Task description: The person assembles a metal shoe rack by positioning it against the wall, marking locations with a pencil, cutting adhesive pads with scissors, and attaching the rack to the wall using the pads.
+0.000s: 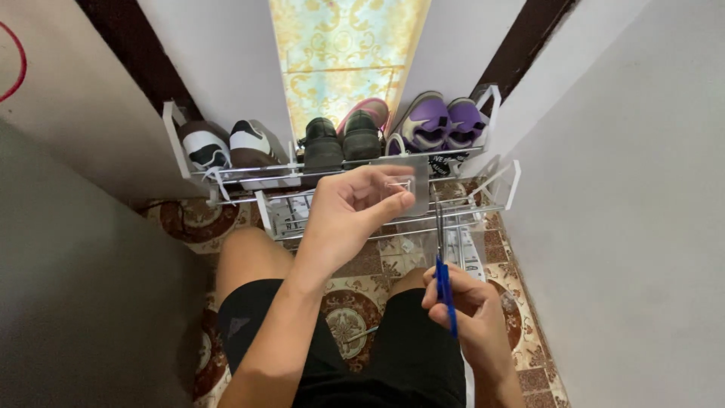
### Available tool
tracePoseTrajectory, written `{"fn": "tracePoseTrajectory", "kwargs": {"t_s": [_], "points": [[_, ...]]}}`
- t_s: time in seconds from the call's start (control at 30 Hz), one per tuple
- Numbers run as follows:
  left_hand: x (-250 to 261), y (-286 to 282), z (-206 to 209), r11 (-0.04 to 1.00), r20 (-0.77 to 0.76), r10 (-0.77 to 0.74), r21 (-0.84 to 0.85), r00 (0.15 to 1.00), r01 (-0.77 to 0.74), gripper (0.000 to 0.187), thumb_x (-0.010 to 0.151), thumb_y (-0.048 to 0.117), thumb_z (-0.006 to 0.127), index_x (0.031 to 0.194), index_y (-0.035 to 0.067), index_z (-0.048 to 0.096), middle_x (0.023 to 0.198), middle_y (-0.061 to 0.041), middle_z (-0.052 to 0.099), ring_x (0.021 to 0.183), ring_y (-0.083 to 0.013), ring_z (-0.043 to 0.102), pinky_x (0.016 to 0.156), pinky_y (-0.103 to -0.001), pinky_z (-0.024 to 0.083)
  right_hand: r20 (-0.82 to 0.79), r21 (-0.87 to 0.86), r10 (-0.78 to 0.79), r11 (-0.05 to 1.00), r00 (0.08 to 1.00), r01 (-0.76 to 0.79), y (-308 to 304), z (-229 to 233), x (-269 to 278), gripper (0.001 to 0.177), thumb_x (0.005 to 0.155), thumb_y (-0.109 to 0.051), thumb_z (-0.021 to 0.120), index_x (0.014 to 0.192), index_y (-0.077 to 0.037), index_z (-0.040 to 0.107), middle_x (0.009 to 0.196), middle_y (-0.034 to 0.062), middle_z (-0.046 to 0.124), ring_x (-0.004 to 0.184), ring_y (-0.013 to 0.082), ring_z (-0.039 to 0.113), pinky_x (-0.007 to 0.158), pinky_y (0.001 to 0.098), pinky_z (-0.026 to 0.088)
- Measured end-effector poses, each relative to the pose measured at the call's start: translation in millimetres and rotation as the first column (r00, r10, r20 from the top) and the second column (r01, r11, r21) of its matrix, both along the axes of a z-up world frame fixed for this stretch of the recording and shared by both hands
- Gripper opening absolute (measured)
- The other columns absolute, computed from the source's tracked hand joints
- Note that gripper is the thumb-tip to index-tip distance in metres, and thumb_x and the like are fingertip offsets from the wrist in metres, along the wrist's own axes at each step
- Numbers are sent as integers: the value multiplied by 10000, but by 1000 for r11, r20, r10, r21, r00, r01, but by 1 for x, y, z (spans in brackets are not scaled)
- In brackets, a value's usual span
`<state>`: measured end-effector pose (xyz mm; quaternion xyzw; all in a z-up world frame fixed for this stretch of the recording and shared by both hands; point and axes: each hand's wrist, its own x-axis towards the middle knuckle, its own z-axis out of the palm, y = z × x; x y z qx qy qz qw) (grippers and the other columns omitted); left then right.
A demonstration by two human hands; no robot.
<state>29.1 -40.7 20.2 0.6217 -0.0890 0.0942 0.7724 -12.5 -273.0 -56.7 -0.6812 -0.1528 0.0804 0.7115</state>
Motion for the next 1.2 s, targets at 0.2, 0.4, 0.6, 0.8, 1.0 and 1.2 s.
{"fn": "tracePoseTrajectory", "kwargs": {"t_s": [0.2,0.4,0.6,0.8,1.0,1.2], "points": [[5,-1,3,995,-11,-77,-65,997,76,157,924,49,751,1038,-57,732,1145,-133,763,910,-65,674,822,-241,577,-169,77,72,995,983,-60,17,7,4,883,622,-830,761,952,-22,632,835,2,497,703,101,425,619,253,323],[10,-4,2,990,-48,-124,-70,991,121,141,930,64,752,998,-56,727,981,-104,788,863,-79,712,799,-245,594,-140,154,105,985,985,-83,25,1,11,862,715,-830,738,889,-6,558,839,3,477,718,102,392,628,261,274],[13,-6,3,984,-80,-137,-124,987,126,132,927,62,753,986,-55,730,935,-100,784,794,-87,700,721,-245,582,-144,219,102,973,984,-69,32,4,16,872,705,-805,758,948,17,601,807,-1,454,711,102,390,625,267,278],[15,-7,2,989,-70,-117,-103,991,110,127,941,60,745,994,-55,738,935,-104,777,821,-95,714,745,-253,603,-115,199,72,979,991,-48,30,3,17,830,721,-786,765,899,7,598,807,3,466,715,101,396,636,262,285],[16,-13,2,984,-78,-132,-129,988,122,132,936,56,741,1001,-58,729,978,-117,788,853,-109,723,764,-259,601,-119,218,79,975,990,-52,26,2,17,782,740,-763,773,847,-17,565,824,2,459,711,93,380,621,255,261],[15,-15,3,985,-69,-120,-136,990,110,141,940,59,738,1002,-65,714,1002,-141,786,900,-128,737,797,-271,613,-116,241,83,969,990,-53,25,-3,19,728,748,-715,800,842,-33,565,870,11,497,721,91,398,634,250,289]]}}
